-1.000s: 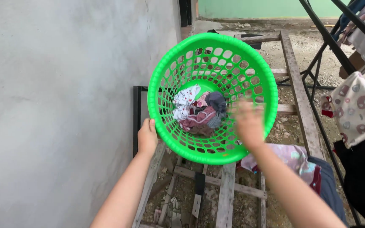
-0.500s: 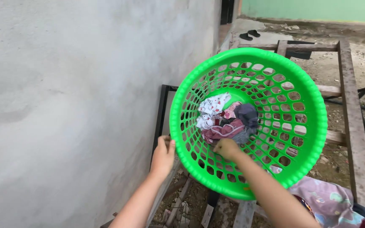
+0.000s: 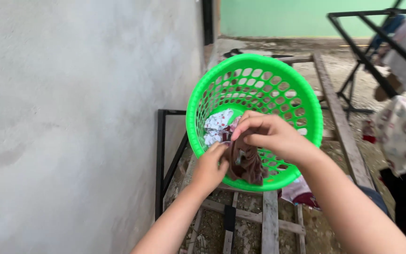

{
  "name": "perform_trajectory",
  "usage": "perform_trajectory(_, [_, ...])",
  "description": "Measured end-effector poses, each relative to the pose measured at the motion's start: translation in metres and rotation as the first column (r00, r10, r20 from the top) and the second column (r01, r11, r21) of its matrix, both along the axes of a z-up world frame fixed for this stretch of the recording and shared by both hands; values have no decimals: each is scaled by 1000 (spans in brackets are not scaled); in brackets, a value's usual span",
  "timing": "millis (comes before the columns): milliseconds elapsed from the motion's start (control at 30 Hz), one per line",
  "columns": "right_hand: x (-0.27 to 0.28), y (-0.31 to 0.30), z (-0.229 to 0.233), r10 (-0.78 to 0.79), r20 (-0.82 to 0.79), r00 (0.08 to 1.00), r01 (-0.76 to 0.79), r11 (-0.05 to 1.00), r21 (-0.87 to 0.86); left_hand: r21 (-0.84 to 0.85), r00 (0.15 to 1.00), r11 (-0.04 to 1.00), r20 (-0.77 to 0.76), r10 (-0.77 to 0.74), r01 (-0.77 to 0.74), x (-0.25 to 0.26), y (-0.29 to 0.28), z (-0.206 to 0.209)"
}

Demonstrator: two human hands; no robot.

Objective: Sorting various items of laundry from a green plastic basket near a drying rack.

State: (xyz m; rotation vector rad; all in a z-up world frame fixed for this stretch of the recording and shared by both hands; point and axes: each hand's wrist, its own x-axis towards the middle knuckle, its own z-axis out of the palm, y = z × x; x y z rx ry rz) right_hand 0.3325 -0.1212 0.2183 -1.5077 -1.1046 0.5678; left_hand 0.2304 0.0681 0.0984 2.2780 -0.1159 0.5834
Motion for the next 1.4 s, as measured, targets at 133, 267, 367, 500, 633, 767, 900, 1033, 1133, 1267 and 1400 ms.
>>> perform_trajectory(133, [-42,-22,31,-59,133,989,44,993,112,-244,993,964,-24,-119,110,-23,22,-19])
perform_trajectory(267, [-72,-20,29,-138,184,973,132,990,45,-745,919,607,22,-393,277,-51,50,-42])
perform_trajectory(367, [-86,-16,2,-355,544,760,358,928,106,-953,858,250,17,-514,169,-77,70,-46])
perform_trajectory(500, [-91,-10,-59,-504,793,342,669,723,171,-948,793,216,59,-607,235,-116,77,-8])
perform_trajectory(633, [-97,4,-115,-520,792,320,771,628,101,-951,762,221,21,-647,214,-138,82,19])
perform_trajectory(767, [-110,8,-184,-711,528,465,817,575,55,-929,823,362,-147,-548,75,-131,101,-8])
perform_trajectory(900, [-126,-6,-224,-520,63,852,524,840,-144,-565,941,811,-171,-293,150,-133,114,-19])
perform_trajectory(1033, [-176,25,-153,-4,203,979,48,976,-214,-356,959,913,-118,-258,201,-154,102,14])
perform_trajectory(1133, [-194,59,-119,-333,-12,943,328,934,-142,-401,897,831,-49,-440,386,-162,91,31])
perform_trajectory(1267, [-193,70,-118,-177,1,984,177,979,-100,-452,856,780,-67,-513,432,-162,98,37])
perform_trajectory(1400, [-192,62,-113,-33,103,994,55,975,-217,-393,891,868,-207,-404,302,-162,122,32])
